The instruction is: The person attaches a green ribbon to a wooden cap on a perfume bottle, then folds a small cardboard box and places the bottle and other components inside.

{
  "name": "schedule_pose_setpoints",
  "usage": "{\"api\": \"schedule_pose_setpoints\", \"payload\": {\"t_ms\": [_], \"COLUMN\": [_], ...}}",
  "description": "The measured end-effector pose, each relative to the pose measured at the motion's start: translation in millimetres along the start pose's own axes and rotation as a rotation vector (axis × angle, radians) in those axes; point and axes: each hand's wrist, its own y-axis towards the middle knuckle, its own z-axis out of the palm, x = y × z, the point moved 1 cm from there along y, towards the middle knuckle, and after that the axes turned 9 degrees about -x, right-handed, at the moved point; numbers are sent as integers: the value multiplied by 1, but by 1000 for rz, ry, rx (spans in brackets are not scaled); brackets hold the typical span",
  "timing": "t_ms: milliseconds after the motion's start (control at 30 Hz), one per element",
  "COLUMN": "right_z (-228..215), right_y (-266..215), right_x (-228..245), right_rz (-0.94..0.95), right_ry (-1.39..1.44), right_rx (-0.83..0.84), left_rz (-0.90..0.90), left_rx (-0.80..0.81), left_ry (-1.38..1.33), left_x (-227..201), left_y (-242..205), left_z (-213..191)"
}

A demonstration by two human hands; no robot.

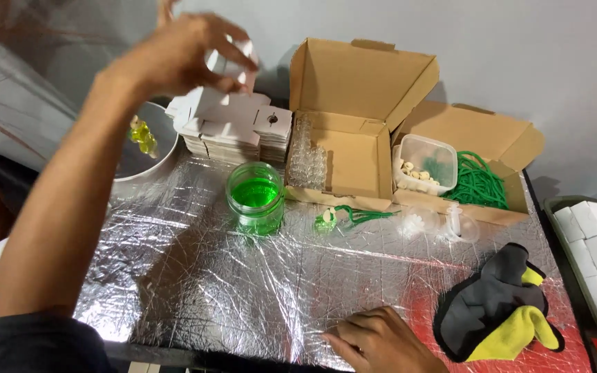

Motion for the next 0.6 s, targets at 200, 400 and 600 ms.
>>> {"api": "schedule_pose_setpoints", "payload": {"t_ms": [200,400,600], "right_z": [-13,-45,-77], "right_y": [5,20,30], "right_x": [4,0,23], "right_rz": [36,240,618], "right_ry": [41,147,713], "right_rx": [-3,-358,-374], "left_rz": [116,33,-2], "left_rx": [-152,-186,78], "left_ry": [-218,-874,-1381], "left_x": [-40,-118,-190], "left_y": [-19,-35,-83], "left_z": [-66,-36,68]}}
